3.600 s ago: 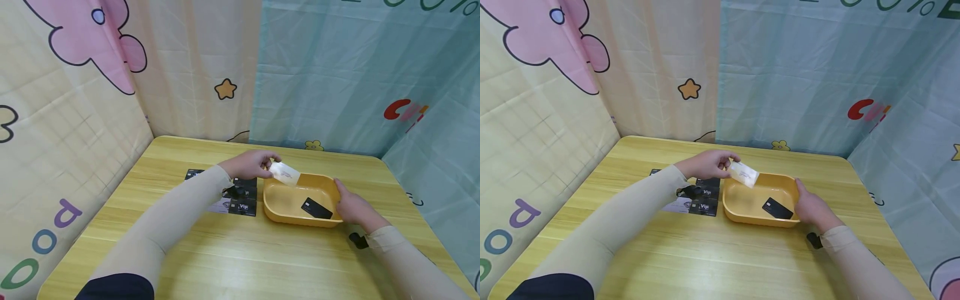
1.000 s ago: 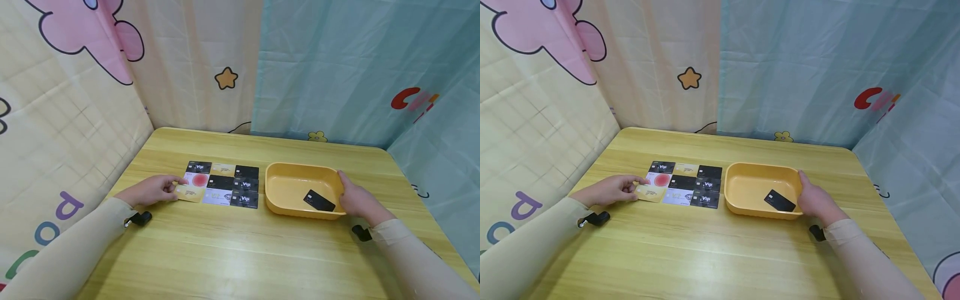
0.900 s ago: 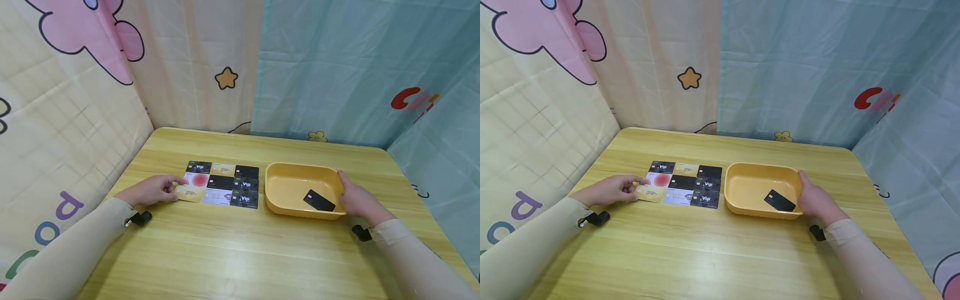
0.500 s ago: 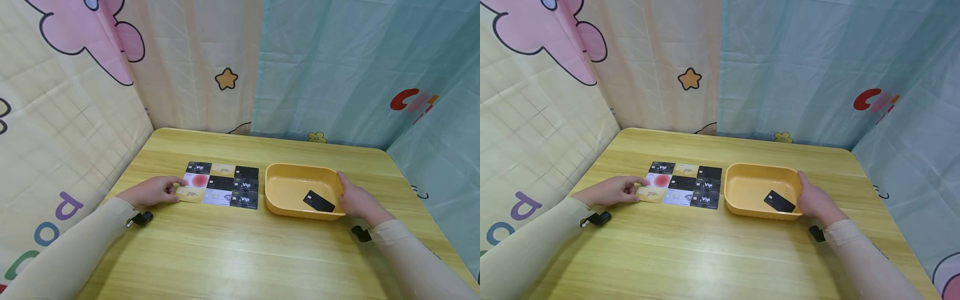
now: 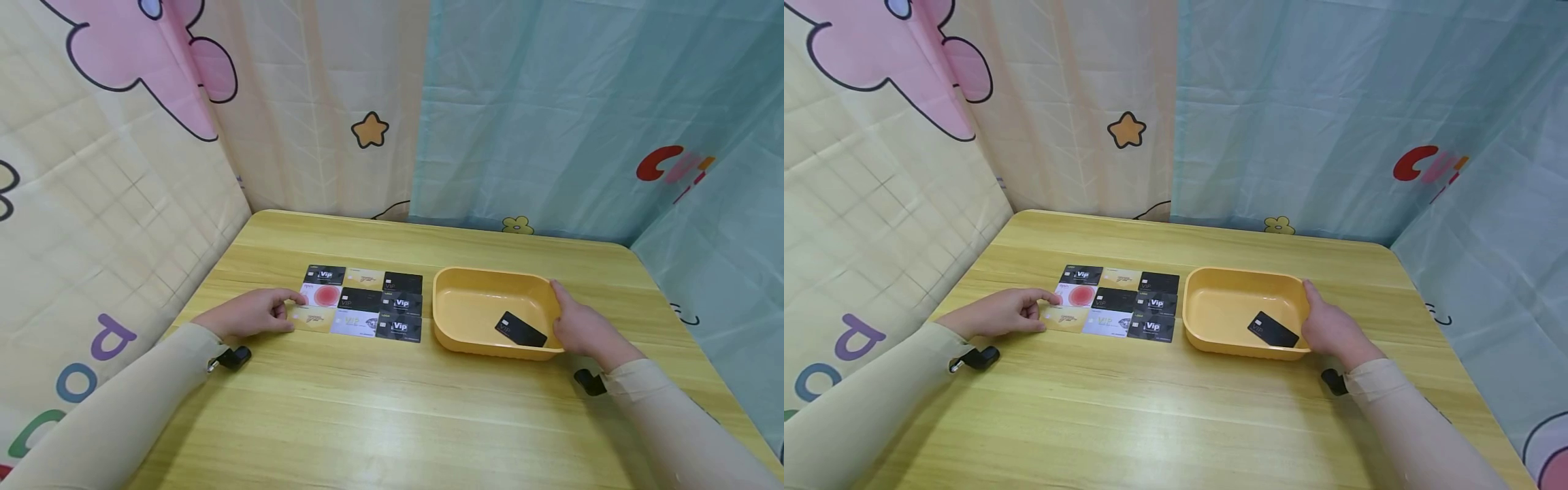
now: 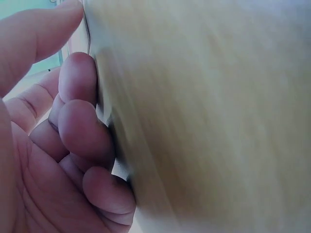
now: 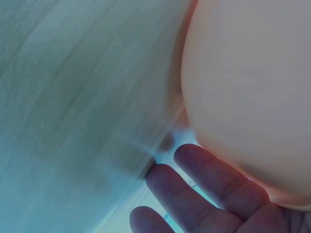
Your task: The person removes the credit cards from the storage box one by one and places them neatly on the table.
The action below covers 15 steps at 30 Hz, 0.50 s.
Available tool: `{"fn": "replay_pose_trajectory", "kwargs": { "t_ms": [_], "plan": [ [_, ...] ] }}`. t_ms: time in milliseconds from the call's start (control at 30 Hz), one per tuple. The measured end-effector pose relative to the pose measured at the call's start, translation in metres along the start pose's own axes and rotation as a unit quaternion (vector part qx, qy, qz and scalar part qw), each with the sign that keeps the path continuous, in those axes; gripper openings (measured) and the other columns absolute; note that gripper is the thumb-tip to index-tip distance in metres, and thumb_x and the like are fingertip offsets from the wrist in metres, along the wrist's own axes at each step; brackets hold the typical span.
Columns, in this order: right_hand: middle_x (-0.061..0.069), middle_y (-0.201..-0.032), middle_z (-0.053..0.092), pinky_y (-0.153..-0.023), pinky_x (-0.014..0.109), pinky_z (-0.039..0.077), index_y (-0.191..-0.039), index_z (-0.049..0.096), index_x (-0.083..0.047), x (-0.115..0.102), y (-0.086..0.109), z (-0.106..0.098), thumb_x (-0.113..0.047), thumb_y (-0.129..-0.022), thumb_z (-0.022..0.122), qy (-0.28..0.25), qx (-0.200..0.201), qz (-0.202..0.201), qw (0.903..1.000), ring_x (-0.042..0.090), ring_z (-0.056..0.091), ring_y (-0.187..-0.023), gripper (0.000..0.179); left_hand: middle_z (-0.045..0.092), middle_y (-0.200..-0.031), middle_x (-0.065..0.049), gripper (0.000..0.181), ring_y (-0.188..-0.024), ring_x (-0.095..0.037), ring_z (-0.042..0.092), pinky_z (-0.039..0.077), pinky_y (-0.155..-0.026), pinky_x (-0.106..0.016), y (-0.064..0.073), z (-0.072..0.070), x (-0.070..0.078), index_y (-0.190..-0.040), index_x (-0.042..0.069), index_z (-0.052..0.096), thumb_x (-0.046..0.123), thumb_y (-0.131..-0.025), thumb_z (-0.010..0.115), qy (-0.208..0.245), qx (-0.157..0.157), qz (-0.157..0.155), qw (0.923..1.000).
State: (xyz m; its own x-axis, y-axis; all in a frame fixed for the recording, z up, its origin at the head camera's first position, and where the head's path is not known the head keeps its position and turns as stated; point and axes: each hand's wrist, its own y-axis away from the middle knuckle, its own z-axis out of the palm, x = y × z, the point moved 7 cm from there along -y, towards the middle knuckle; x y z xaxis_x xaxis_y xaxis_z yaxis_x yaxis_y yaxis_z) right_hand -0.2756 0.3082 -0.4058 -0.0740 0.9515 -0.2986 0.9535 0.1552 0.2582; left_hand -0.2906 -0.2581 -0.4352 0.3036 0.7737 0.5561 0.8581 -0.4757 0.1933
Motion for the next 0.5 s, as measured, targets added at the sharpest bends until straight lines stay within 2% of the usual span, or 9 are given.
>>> {"fn": "replay_pose_trajectory", "kwargs": {
  "t_ms": [500],
  "plan": [
    [0.012, -0.068, 0.057, -0.054, 0.036, 0.043, -0.164, -0.003, 0.006, 0.0018, -0.0007, 0.0007, -0.006, -0.100, 0.039, -0.007, -0.002, 0.007, 0.9999, 0.024, 0.052, -0.054, 0.077, 0.057, -0.080, 0.005, 0.041, -0.072, -0.012, 0.053, 0.043, -0.070, -0.027, 0.0024, -0.0003, 0.0040, -0.134, 0.016, 0.067, 0.026, -0.096, 0.077, -0.004, 0.001, -0.008, 1.0000]
  ]
}}
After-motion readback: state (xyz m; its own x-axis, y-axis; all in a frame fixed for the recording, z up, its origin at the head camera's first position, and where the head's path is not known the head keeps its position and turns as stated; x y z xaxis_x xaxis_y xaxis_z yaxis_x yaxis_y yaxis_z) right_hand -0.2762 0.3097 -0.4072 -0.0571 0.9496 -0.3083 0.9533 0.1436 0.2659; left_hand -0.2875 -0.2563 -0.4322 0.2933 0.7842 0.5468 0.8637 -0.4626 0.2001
